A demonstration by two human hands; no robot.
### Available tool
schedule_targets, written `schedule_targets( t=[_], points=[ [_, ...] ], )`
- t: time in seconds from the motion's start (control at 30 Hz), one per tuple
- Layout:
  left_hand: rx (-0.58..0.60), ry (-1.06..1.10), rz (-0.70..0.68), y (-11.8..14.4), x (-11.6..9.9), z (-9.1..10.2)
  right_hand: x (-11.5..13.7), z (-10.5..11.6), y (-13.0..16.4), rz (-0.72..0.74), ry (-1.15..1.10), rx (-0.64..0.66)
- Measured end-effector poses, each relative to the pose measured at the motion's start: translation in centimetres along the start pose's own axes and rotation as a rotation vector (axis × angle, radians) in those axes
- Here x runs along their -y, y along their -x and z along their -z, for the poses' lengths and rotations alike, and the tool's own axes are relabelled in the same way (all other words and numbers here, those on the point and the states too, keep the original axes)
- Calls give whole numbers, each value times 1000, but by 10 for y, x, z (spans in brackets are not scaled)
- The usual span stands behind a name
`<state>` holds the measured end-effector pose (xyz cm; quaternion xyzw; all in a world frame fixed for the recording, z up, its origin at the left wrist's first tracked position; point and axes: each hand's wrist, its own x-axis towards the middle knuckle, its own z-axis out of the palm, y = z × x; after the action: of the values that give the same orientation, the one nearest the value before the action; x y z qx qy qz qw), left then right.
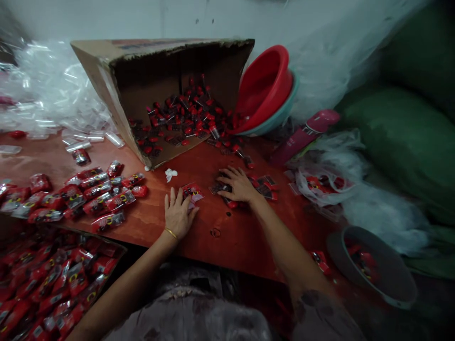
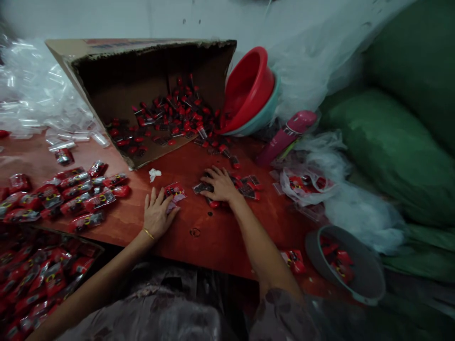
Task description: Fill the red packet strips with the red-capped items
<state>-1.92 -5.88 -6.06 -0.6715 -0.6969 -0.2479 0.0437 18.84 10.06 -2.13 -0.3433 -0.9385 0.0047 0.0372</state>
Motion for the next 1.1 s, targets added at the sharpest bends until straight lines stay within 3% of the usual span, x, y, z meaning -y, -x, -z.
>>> schedule_targets(
  t=[0.1,0.2,0.33,0.4,0.53,0.67,0.83,1.0,1.1],
  points=[
    [-11,27,14,2,6,13,1,1,0,5,-1,-4],
    [-72,-23,62,-1,26,35,0,0,0,11,-10,-17],
    [74,-127,190,-23,59,54,-2,-2,0,2,-23,-49],
    [137,-172,234,-42,70,53,-1,-2,-1,-7,-27,-53],
    [133,-207,213,-80,79,36,0,-1,-2,-25,-28,-49],
    [235,-256,193,-100,85,25,-1,-2,-2,-44,-48,-49],
    [288,-258,188,-97,84,28,-2,-2,-1,-50,-72,-53],
    [128,-192,195,-87,64,35,-1,-2,0,-45,-55,-48],
    [148,-144,124,-89,46,39,-1,-3,0,-45,-51,-53]
  ],
)
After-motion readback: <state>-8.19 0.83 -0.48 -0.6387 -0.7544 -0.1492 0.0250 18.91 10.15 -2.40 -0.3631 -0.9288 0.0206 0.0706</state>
